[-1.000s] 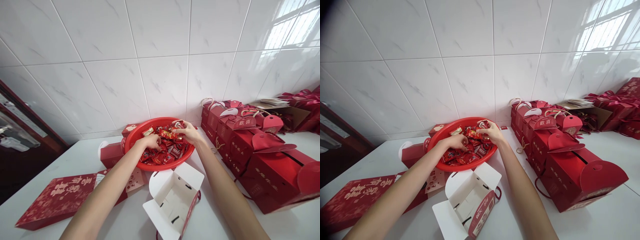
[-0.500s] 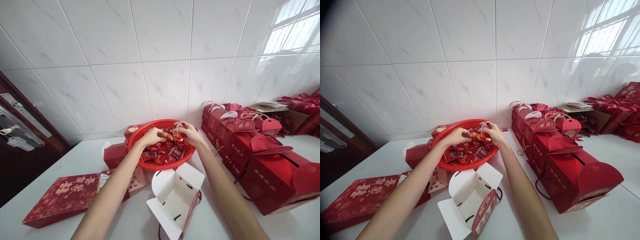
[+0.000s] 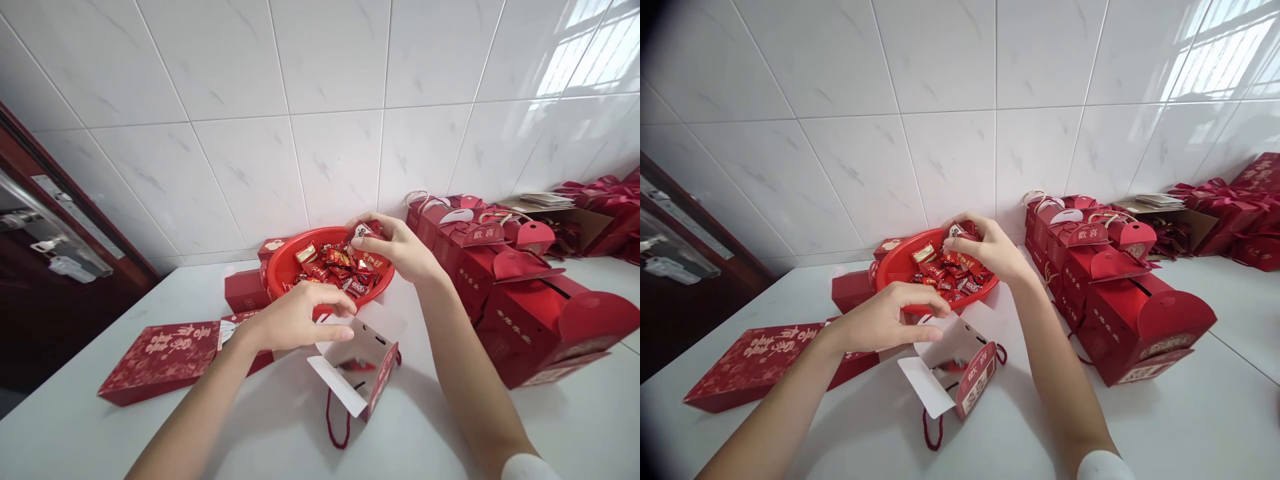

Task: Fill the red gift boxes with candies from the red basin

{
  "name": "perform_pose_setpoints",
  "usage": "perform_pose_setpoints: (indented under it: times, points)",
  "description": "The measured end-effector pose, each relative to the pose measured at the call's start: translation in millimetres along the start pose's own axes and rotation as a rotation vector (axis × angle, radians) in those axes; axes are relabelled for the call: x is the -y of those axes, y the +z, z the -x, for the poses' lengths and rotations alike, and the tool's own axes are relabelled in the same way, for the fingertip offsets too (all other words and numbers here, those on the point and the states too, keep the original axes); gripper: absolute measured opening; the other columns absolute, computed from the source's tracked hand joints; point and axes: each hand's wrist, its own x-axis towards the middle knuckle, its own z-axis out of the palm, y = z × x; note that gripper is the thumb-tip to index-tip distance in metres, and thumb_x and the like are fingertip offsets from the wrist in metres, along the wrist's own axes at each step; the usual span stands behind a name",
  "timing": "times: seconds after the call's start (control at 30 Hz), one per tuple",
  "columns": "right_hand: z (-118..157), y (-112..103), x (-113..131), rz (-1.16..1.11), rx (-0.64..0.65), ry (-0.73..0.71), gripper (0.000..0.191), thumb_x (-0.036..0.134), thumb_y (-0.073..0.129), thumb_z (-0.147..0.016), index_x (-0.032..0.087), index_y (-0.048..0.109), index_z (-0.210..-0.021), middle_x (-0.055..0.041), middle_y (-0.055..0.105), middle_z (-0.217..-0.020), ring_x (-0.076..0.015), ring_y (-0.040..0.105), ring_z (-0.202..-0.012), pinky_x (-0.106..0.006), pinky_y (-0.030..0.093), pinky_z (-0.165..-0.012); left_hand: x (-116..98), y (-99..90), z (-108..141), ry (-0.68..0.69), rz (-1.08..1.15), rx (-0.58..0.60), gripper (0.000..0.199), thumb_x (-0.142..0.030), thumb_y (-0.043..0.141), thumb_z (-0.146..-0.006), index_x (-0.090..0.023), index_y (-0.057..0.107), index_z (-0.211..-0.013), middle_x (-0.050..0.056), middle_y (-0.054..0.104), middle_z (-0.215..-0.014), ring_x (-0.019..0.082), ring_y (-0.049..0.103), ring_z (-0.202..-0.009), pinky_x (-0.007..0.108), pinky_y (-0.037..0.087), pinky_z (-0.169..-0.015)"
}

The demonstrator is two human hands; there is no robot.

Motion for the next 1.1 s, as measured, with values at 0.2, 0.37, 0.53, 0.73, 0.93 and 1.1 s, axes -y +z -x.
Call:
perform_pose_setpoints:
  times: [0.2,0.37,0.53,0.73,0.93,1.1]
  points:
    - [18.1,13.7,13.8,0.344,0.218,-0.007,0.013,0.028,0.066,-0.084,0.017,0.066,-0.091,0.0015,0.059,-0.076,-0.0119,0.05,-0.068,-0.025,0.04,-0.063,-0.5,5.4,22.2,-0.243,-0.292,0.06,0.028,-0.049,0.065,-0.08,-0.027,0.073,-0.094,0.002,0.072,-0.083,0.023,0.065,-0.077,0.029,0.042,-0.063]
    - [20.2,18.6,8.8,0.556,0.468,0.018,0.015,0.032,0.065,-0.086,0.018,0.065,-0.09,0.0012,0.058,-0.076,-0.0123,0.047,-0.068,-0.025,0.037,-0.06,6.5,8.5,33.7,-0.261,-0.308,0.127,0.032,-0.052,0.067,-0.074,-0.029,0.073,-0.096,0.003,0.069,-0.088,0.026,0.063,-0.084,0.028,0.04,-0.063]
    - [20.4,20.3,6.4,0.623,0.506,0.068,0.024,0.041,0.06,-0.091,0.018,0.062,-0.085,0.0016,0.057,-0.072,-0.0108,0.047,-0.062,-0.024,0.035,-0.055,6.0,5.9,36.4,-0.264,-0.296,0.163,0.031,-0.05,0.065,-0.077,-0.03,0.074,-0.098,0.003,0.067,-0.083,0.023,0.061,-0.075,0.027,0.036,-0.058]
    - [25.3,24.8,8.7,0.588,0.683,0.186,0.028,0.041,0.049,-0.098,0.02,0.048,-0.079,0.0025,0.059,-0.066,-0.0094,0.049,-0.052,-0.024,0.034,-0.052,0.7,3.8,37.1,-0.29,-0.318,0.199,0.033,-0.049,0.064,-0.078,-0.031,0.074,-0.104,0.003,0.07,-0.084,0.024,0.062,-0.075,0.027,0.036,-0.058]
    - [29.6,27.9,9.3,0.752,0.686,0.184,0.031,0.039,0.039,-0.102,0.022,0.037,-0.076,0.0038,0.052,-0.059,-0.0105,0.041,-0.049,-0.027,0.027,-0.052,-1.0,4.5,37.7,-0.249,-0.321,0.217,0.03,-0.049,0.061,-0.081,-0.03,0.073,-0.101,0.003,0.072,-0.083,0.024,0.064,-0.075,0.027,0.035,-0.058]
    - [32.0,31.1,12.9,0.778,0.714,0.145,0.026,0.032,0.042,-0.101,0.022,0.039,-0.077,0.0059,0.041,-0.055,-0.0105,0.034,-0.048,-0.028,0.023,-0.051,-2.6,3.7,37.9,-0.251,-0.314,0.241,0.024,-0.048,0.059,-0.082,-0.027,0.07,-0.086,0.002,0.067,-0.078,0.022,0.06,-0.069,0.028,0.032,-0.056]
